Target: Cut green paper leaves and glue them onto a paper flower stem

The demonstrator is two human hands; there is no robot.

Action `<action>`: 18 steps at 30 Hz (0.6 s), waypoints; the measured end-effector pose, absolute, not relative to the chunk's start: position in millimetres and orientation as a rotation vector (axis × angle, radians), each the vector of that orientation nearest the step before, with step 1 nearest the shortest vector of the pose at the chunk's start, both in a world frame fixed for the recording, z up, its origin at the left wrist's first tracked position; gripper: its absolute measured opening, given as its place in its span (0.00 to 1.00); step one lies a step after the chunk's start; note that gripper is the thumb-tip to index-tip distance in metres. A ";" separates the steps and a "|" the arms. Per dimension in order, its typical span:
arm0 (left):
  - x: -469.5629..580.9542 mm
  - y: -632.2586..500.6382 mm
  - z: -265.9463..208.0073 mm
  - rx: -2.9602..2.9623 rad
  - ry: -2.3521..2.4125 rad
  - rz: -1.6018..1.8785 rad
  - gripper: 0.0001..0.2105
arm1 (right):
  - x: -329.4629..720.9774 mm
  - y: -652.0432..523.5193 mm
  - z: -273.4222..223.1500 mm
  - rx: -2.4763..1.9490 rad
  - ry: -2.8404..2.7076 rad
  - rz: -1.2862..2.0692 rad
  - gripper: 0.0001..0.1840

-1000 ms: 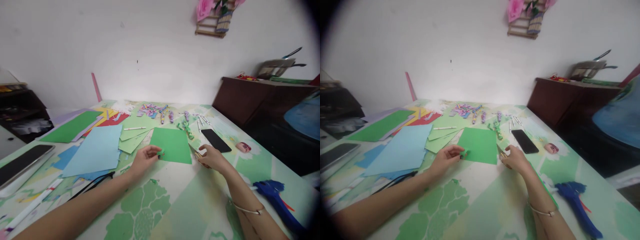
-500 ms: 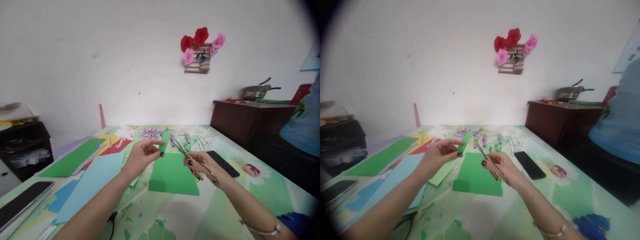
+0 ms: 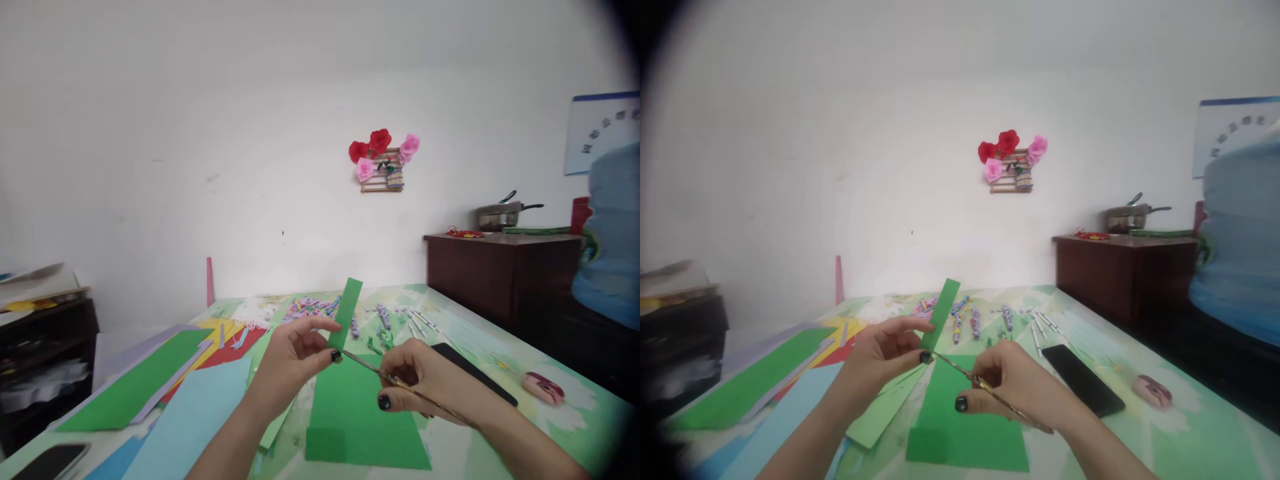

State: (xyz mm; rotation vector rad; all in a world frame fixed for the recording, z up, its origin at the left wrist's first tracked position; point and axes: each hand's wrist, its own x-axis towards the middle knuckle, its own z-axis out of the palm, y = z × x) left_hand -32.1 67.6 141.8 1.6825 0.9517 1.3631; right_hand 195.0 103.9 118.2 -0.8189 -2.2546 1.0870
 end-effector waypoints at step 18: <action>-20.0 57.3 136.6 1.813 0.950 1.320 0.11 | 192.0 92.7 125.5 -0.881 -2.231 1.028 0.18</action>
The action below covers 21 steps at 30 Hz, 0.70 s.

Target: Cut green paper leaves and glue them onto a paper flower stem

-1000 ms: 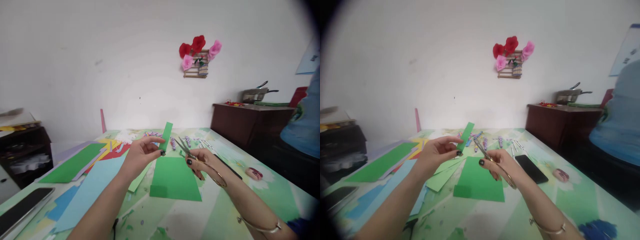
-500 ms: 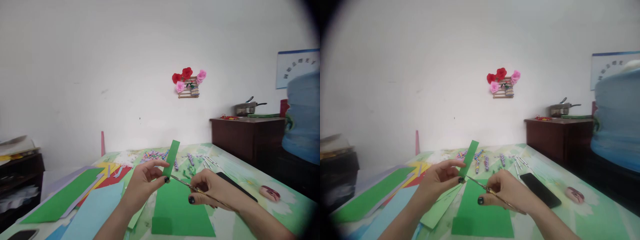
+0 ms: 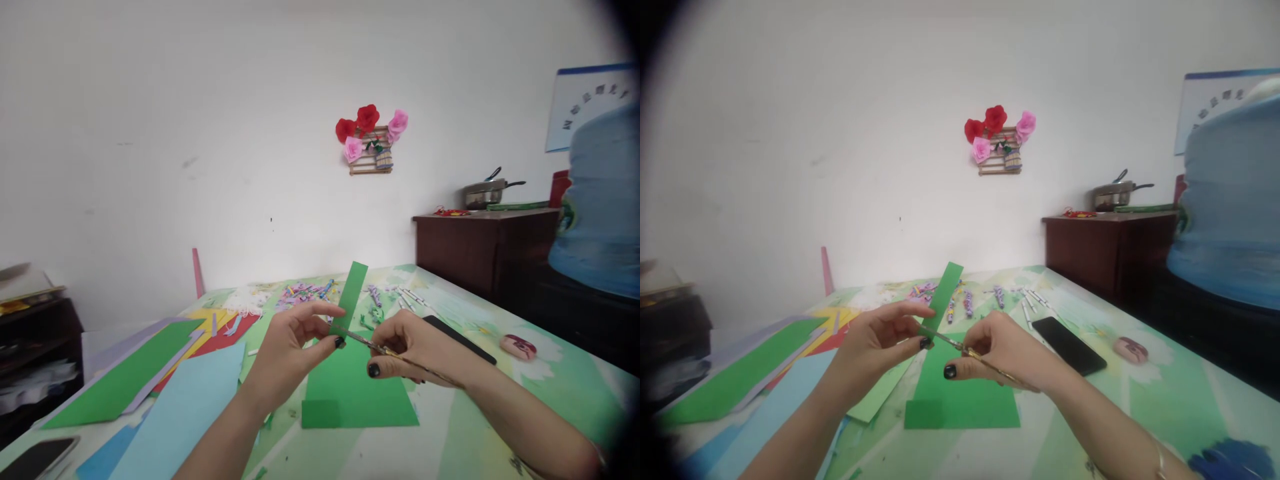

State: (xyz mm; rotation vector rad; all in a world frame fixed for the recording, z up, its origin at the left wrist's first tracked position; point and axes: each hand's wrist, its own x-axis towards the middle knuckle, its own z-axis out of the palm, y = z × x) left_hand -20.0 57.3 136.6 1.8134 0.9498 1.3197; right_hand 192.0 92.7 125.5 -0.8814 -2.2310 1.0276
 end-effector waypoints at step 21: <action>-16.5 57.6 132.9 1.832 0.935 1.422 0.12 | 193.3 93.0 125.0 -0.902 -2.251 1.033 0.19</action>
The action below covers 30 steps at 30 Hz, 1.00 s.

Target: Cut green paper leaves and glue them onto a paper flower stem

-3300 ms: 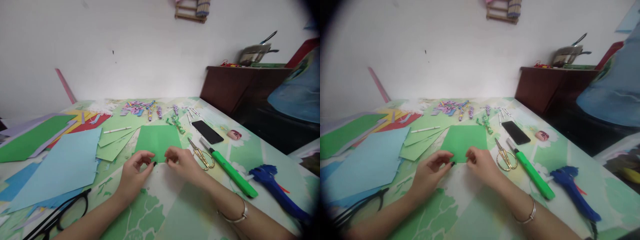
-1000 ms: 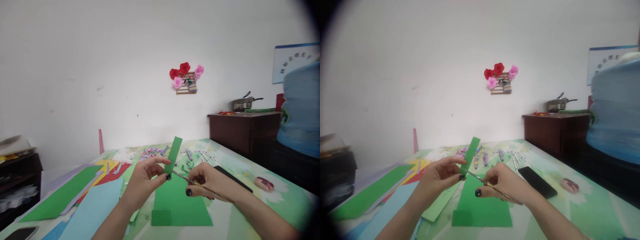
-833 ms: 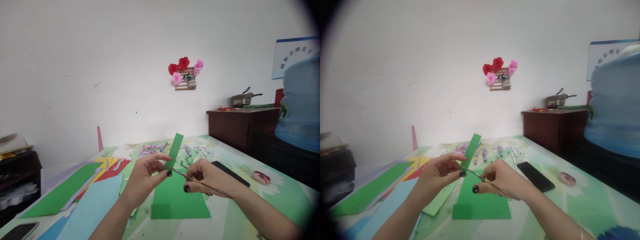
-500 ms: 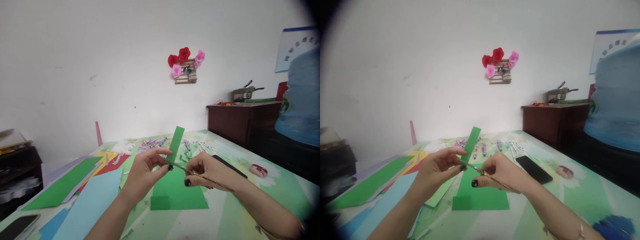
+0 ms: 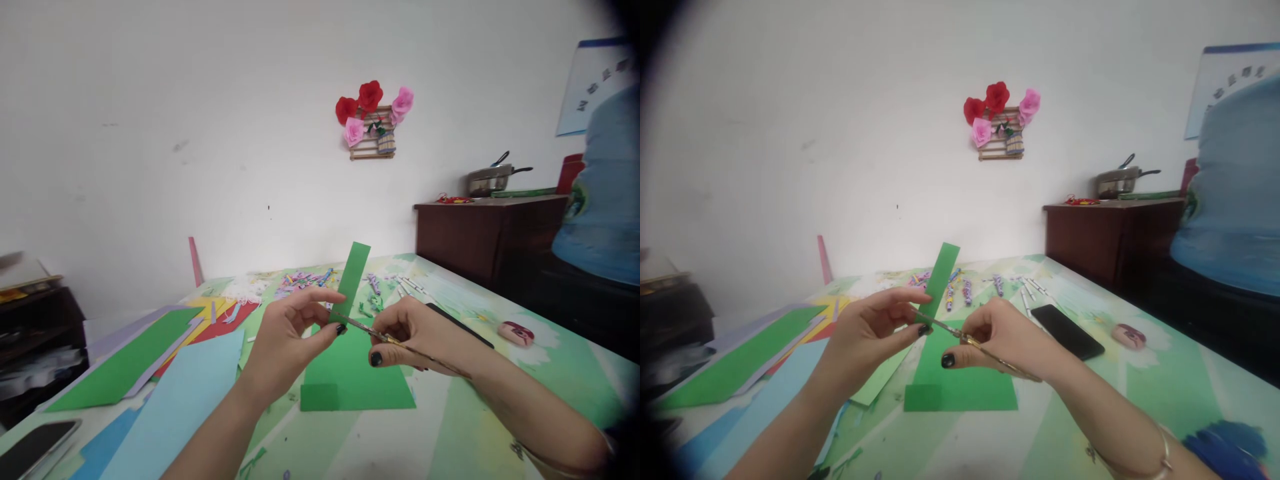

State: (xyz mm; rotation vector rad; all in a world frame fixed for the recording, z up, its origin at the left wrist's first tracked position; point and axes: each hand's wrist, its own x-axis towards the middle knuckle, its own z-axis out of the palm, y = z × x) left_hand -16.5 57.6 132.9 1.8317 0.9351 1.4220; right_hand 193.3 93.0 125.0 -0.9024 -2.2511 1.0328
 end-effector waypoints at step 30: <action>-15.9 53.6 136.0 1.851 0.943 1.445 0.11 | 190.9 91.2 124.3 -1.037 -2.216 0.961 0.20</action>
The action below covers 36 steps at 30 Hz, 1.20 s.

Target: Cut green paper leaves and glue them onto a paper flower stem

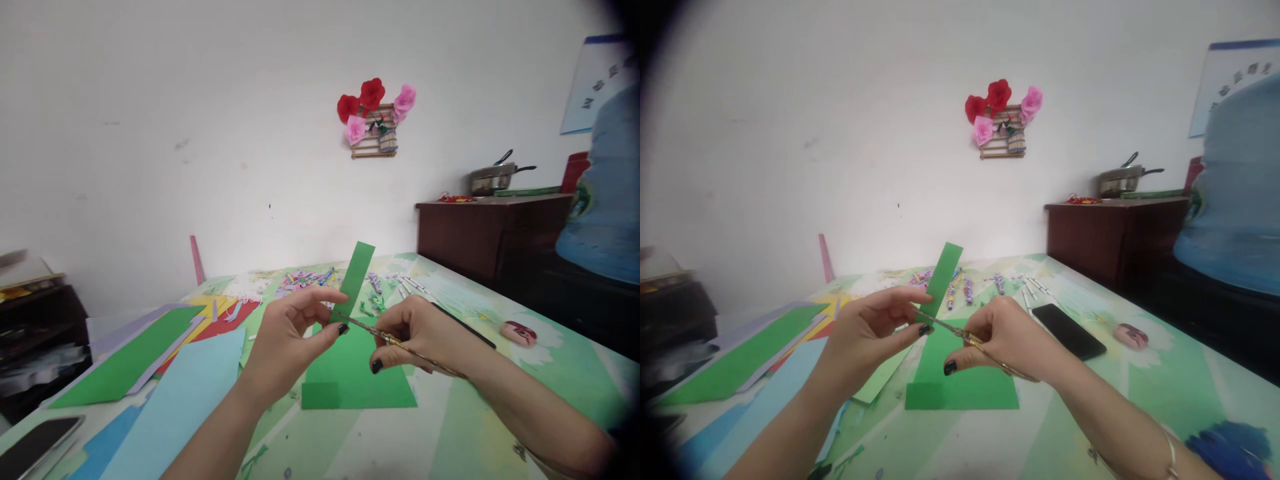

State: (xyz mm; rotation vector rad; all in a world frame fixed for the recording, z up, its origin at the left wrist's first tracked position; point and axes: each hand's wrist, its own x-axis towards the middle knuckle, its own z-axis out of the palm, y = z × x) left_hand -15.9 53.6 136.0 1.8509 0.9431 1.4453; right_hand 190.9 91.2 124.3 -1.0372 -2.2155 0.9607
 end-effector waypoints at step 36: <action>2.0 63.2 118.6 1.545 0.970 1.461 0.13 | 174.7 87.6 122.6 -0.743 -1.483 1.093 0.02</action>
